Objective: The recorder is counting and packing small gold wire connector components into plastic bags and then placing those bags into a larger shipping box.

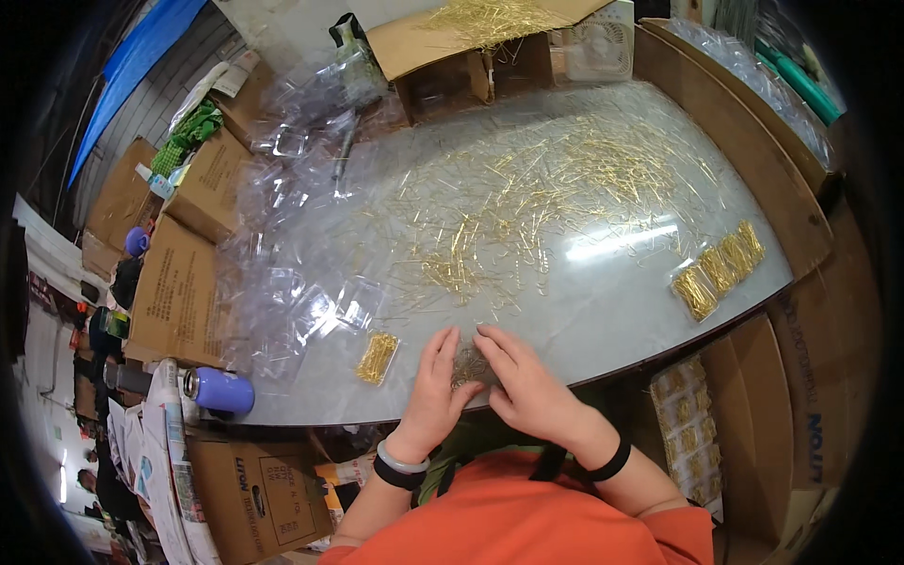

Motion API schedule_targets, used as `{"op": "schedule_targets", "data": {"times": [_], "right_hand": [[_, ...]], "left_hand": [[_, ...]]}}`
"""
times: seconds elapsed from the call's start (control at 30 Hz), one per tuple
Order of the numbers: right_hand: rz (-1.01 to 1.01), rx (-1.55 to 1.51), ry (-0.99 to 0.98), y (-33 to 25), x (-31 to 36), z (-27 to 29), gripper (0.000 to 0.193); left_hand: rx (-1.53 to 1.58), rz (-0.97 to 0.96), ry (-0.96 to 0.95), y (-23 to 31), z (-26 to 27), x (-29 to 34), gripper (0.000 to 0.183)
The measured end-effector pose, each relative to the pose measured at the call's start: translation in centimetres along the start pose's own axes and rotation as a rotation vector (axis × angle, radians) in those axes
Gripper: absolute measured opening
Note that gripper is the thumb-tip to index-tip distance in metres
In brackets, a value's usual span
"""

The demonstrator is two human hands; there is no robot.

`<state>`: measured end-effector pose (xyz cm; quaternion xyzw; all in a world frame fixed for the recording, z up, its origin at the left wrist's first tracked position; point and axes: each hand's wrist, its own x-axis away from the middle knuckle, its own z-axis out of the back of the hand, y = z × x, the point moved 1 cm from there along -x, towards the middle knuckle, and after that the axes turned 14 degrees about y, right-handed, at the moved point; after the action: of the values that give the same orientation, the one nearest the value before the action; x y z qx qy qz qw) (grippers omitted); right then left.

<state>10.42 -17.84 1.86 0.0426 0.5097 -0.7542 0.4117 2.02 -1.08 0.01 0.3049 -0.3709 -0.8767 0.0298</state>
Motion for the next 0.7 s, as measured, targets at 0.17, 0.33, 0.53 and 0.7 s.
{"op": "schedule_targets", "data": {"times": [0.17,0.33,0.53,0.7], "right_hand": [[0.214,0.239,-0.143,0.3,-2.0,0.2,0.057],[0.258,0.319,-0.138,0.7,-1.8,-0.2,0.049],[0.169,0.277,-0.023,0.8,-0.8,0.2,0.041],[0.18,0.358,0.015,0.8,-0.3,0.9,0.037]], "left_hand": [[-0.143,-0.019,0.018,0.3,2.2,0.3,0.079],[-0.372,0.03,-0.011,0.9,3.4,0.8,0.061],[-0.313,-0.06,-0.037,0.3,2.3,0.4,0.057],[-0.21,-0.076,-0.056,1.4,1.2,-0.3,0.059]]}}
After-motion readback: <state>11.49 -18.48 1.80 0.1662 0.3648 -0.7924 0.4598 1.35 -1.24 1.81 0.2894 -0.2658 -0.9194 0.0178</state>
